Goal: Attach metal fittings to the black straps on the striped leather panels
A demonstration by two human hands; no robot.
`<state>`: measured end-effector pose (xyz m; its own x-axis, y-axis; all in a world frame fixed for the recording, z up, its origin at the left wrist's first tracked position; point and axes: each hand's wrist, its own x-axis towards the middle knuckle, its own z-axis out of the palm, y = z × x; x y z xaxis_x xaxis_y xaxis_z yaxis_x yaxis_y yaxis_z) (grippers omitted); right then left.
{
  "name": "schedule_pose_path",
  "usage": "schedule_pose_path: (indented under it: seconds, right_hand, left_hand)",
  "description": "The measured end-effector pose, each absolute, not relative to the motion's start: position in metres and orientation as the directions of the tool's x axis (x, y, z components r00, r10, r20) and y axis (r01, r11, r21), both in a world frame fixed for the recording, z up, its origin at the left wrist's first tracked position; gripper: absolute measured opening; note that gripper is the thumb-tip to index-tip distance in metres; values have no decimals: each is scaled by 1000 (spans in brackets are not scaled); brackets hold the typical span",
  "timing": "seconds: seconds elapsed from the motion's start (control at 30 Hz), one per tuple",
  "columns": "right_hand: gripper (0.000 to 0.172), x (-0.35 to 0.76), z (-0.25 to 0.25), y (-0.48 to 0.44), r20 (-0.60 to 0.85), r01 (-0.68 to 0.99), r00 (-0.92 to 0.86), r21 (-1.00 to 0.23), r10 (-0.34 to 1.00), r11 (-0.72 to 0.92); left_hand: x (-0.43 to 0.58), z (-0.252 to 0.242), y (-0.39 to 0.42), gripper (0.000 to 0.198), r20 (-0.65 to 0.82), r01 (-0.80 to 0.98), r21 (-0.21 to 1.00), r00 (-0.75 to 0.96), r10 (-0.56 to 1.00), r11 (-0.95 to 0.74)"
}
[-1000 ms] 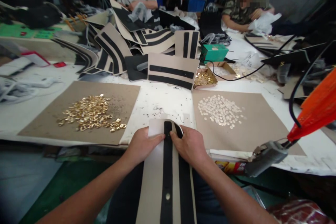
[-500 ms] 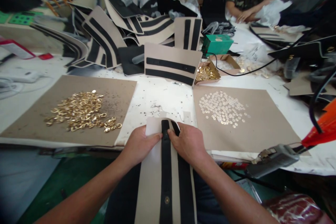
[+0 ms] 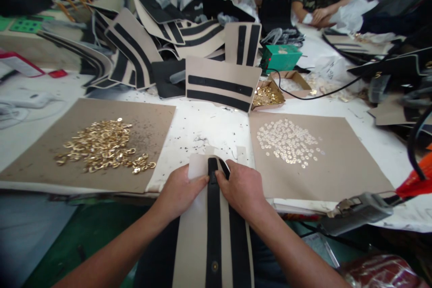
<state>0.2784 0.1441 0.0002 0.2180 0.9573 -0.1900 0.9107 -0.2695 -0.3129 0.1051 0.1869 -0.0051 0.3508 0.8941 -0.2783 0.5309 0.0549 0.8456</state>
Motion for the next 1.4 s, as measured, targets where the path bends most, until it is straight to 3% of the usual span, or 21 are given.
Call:
schedule_pose_path:
  seconds: [0.1,0.17,0.27,0.33,0.43,0.53,0.67,0.73,0.8,0.97,1.23,1.4]
  right_hand:
    - [29,277,1,145,-207,922,209,-283,956,-263]
    - [28,277,2,145,-214,924,208,-277,954,-264]
    - [28,278,2,145,-218,923,211,-276,953,-268]
    - [28,278,1,145,-212,922,210,-283,954,-265]
    - [26,277,0,146,-207,917,203,-303,957,-260]
    - [25,276,0,148,-191,904,211,-336,959,-266]
    - [27,291,2,144,-110,833,206,-502,972,-233]
    - [26,311,1,138,-42,761,268,-603,962,-238]
    - [25,339,-3,132,38,734,365,-627,930,-262]
    - [24,398,-21,132,82,828,402,-459,912,-323]
    - [18,406,-21,140,-8,872,324,-385,946,-302]
    - [20,400,-10,143,-4,926,297,-244,955,-289]
  left_hand:
    - [105,-6,186,17,-270,589,808,352,896,12]
    - [104,-6,184,33,-201,664,745,309,929,-60]
    - [103,-5,179,74,106,748,599,279,954,-285]
    - [104,-4,176,83,275,727,507,372,887,-463]
    - [107,-10,171,59,290,622,487,547,786,-613]
    - [110,-24,169,33,288,574,538,563,774,-618]
    - [110,-40,169,32,334,557,580,503,797,-594]
    - [109,-43,169,32,341,550,596,487,804,-586]
    - [109,-44,168,31,346,544,608,473,810,-578]
    - [108,-44,165,30,371,517,632,452,811,-577]
    - [108,-39,159,29,359,489,683,421,833,-542]
    - [108,-34,154,31,349,484,705,398,848,-518]
